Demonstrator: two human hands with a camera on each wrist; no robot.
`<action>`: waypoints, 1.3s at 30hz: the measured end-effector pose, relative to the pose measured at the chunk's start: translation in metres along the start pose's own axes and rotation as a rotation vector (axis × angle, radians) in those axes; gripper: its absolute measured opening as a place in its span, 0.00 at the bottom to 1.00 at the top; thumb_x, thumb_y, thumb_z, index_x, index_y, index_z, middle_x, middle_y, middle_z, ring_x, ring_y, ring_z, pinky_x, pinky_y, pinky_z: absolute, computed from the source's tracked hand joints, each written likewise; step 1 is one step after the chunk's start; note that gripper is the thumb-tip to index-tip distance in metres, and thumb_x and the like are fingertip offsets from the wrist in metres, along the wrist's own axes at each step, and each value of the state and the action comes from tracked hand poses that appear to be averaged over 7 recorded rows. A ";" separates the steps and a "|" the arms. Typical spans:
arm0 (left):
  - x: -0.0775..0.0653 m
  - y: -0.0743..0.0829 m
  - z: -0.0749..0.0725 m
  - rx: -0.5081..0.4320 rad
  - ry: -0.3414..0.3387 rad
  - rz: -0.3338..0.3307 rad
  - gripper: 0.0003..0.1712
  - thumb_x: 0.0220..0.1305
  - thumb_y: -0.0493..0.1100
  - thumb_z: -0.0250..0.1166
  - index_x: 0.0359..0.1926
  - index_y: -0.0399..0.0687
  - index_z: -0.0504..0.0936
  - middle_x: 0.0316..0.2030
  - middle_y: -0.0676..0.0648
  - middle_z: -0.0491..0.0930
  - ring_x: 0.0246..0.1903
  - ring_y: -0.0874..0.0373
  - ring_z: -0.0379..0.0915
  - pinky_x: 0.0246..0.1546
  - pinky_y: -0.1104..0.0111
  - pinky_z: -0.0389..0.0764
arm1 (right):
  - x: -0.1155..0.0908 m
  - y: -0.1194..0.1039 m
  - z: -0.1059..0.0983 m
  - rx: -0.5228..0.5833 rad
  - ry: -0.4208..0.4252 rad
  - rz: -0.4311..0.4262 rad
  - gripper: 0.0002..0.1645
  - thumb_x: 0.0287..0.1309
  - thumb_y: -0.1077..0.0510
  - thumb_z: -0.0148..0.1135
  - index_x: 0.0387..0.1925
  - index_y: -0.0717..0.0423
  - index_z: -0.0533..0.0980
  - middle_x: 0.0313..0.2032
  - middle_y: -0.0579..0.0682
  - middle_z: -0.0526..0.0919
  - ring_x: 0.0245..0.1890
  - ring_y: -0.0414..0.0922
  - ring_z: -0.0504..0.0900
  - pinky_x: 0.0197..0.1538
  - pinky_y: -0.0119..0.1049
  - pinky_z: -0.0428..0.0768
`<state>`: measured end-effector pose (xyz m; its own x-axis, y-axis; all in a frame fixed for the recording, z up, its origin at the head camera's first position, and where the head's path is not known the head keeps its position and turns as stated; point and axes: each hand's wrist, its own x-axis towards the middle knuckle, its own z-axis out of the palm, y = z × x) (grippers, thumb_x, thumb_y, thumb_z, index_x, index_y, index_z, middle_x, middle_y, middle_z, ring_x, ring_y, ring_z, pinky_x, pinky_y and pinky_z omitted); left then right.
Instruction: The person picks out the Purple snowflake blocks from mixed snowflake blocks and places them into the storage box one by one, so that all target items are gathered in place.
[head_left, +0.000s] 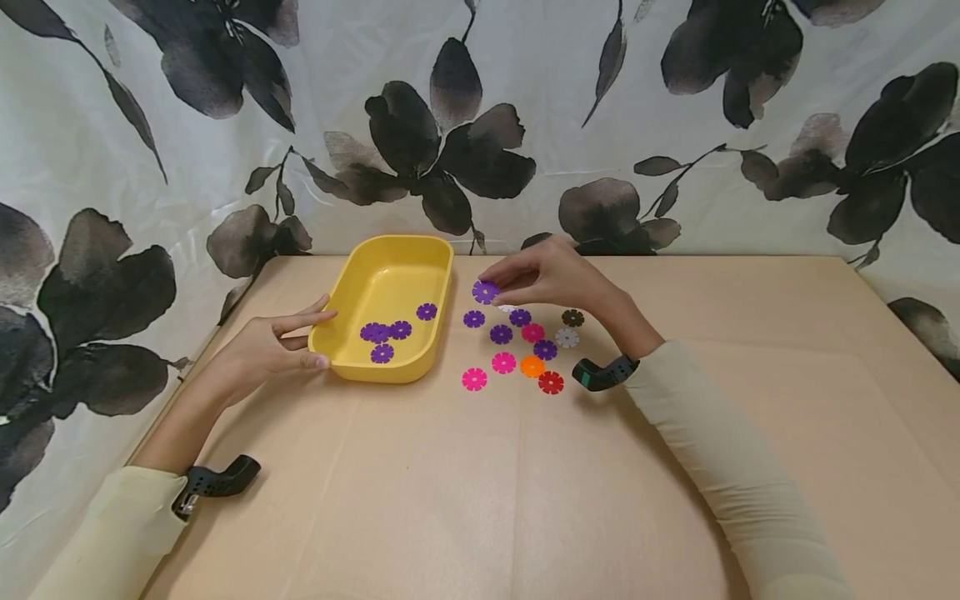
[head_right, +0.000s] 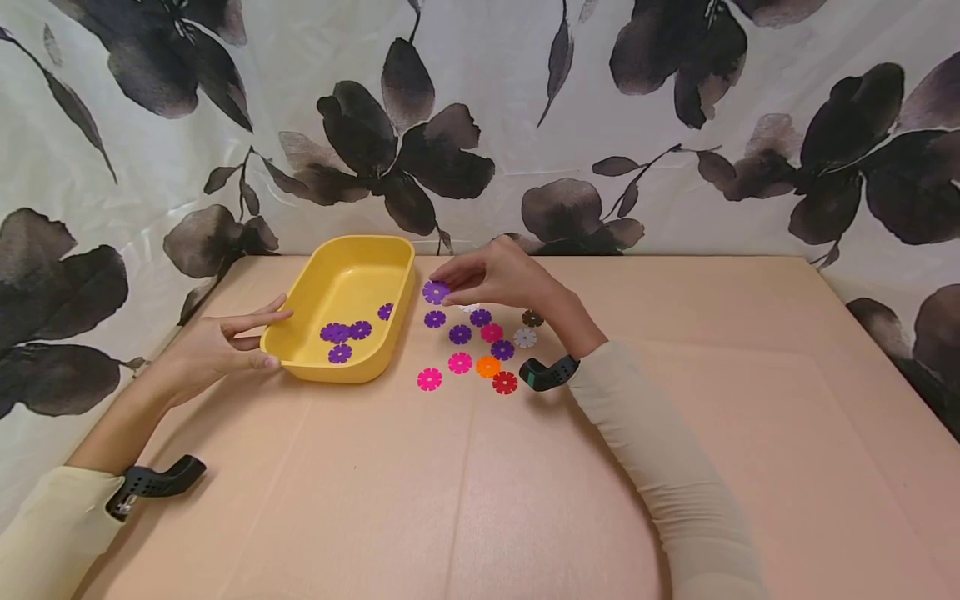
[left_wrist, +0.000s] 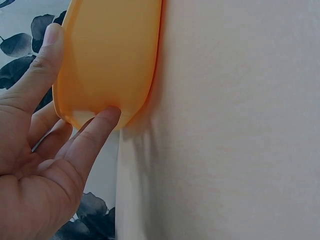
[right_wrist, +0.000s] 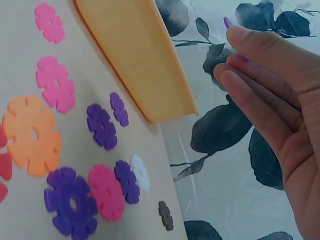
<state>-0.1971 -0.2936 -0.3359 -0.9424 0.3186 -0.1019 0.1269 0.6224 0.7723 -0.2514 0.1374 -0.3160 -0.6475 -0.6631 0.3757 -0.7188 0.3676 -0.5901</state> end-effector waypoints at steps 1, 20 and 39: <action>0.000 0.000 0.000 0.002 0.000 -0.004 0.46 0.57 0.43 0.78 0.74 0.49 0.69 0.80 0.52 0.49 0.72 0.37 0.59 0.67 0.55 0.66 | 0.001 -0.001 0.000 -0.009 0.002 -0.007 0.24 0.52 0.59 0.79 0.52 0.59 0.86 0.44 0.51 0.90 0.42 0.42 0.90 0.45 0.32 0.87; 0.002 0.002 0.001 0.031 0.006 -0.020 0.49 0.54 0.50 0.79 0.75 0.51 0.68 0.80 0.52 0.48 0.71 0.36 0.61 0.67 0.55 0.67 | 0.019 -0.009 0.009 0.029 0.023 -0.008 0.25 0.52 0.58 0.79 0.53 0.58 0.85 0.43 0.50 0.90 0.42 0.41 0.89 0.46 0.32 0.87; 0.001 0.000 0.000 0.011 -0.001 -0.046 0.47 0.56 0.47 0.79 0.75 0.52 0.68 0.80 0.53 0.47 0.71 0.34 0.61 0.68 0.55 0.67 | 0.041 -0.020 0.020 0.080 -0.006 -0.020 0.23 0.51 0.59 0.80 0.50 0.62 0.85 0.42 0.52 0.90 0.42 0.42 0.90 0.46 0.33 0.87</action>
<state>-0.1978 -0.2937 -0.3358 -0.9469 0.2903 -0.1380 0.0868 0.6443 0.7599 -0.2583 0.0904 -0.3029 -0.6312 -0.6737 0.3843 -0.7092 0.3007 -0.6377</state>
